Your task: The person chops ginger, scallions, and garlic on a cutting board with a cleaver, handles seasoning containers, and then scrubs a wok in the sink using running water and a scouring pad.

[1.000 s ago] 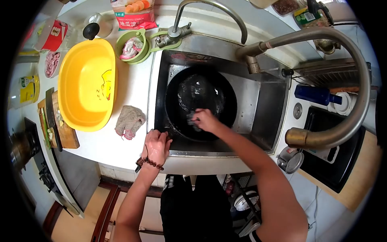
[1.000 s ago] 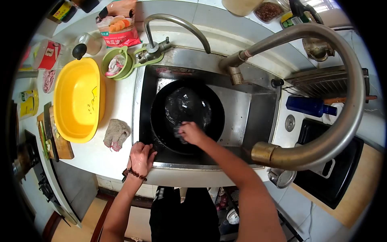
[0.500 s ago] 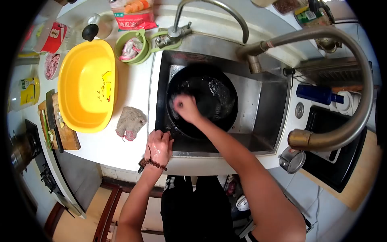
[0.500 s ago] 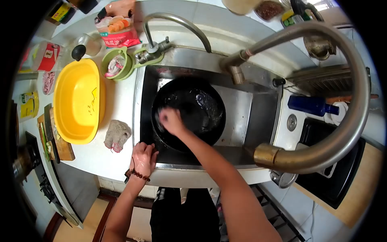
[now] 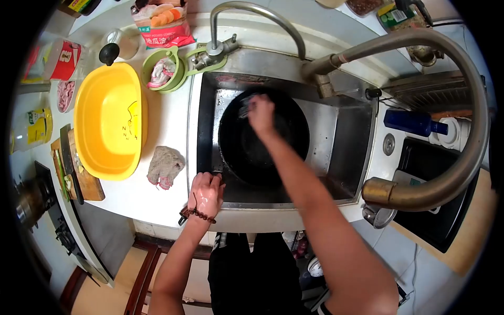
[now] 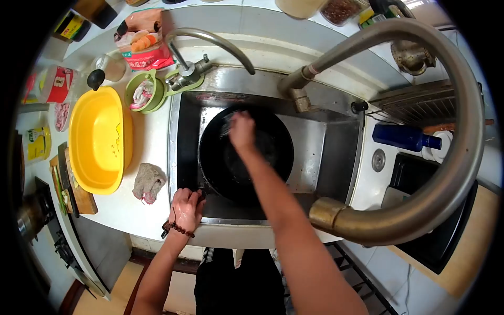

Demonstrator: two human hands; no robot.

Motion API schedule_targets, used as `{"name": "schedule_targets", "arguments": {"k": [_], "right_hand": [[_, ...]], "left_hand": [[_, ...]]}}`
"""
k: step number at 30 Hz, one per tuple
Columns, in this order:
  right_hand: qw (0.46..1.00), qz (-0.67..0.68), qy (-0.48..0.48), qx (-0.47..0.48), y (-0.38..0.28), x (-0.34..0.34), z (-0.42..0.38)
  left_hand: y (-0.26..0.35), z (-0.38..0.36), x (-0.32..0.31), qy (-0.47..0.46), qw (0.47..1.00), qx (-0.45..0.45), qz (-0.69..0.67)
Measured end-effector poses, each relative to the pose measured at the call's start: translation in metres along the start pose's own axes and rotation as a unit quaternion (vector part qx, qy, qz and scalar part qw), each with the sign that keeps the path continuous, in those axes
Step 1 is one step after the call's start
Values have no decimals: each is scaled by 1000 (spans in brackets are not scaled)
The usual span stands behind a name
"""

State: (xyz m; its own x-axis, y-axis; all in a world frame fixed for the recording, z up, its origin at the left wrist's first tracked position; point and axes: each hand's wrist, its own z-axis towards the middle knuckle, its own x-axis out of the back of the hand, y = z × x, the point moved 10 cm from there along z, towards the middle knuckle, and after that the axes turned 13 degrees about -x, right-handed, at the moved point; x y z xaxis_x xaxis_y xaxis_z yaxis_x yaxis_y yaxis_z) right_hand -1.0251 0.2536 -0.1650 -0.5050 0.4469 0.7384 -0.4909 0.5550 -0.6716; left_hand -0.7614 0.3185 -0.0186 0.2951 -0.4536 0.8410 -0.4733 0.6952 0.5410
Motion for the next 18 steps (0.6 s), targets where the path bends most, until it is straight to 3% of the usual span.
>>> {"name": "schedule_targets", "arguments": {"k": [2, 4, 8, 10, 11, 12, 13, 15, 16, 18], "right_hand": [[993, 90, -68, 34, -22, -32, -48], [976, 90, -178, 88, -23, -42, -111], [930, -36, -358, 75, 71, 5, -176], [913, -166, -371, 44, 129, 44, -170], [955, 65, -284, -55, 183, 59, -162], [927, 294, -184, -140, 237, 72, -149], [929, 296, -178, -130, 216, 99, -129], [986, -14, -153, -72, 171, 156, -100], [983, 27, -151, -99, 150, 180, -85], [997, 49, -25, -60, 45, 273, -56]], "left_hand": [[-2, -1, -1, -2, 1000, 3, 0], [-5, -4, 0, 1, 1000, 8, -1], [-2, -7, 3, -8, 1000, 1, -18], [1, -4, -1, -30, 1000, -5, -7], [6, -1, -1, -34, 999, -13, 24], [5, -1, -5, -36, 999, -21, 32], [4, 2, -6, -51, 998, -7, 29], [14, 7, -2, -67, 997, -3, 29], [22, 14, 11, -23, 999, 2, 39], [39, 31, 26, 24, 998, 3, 53]]}}
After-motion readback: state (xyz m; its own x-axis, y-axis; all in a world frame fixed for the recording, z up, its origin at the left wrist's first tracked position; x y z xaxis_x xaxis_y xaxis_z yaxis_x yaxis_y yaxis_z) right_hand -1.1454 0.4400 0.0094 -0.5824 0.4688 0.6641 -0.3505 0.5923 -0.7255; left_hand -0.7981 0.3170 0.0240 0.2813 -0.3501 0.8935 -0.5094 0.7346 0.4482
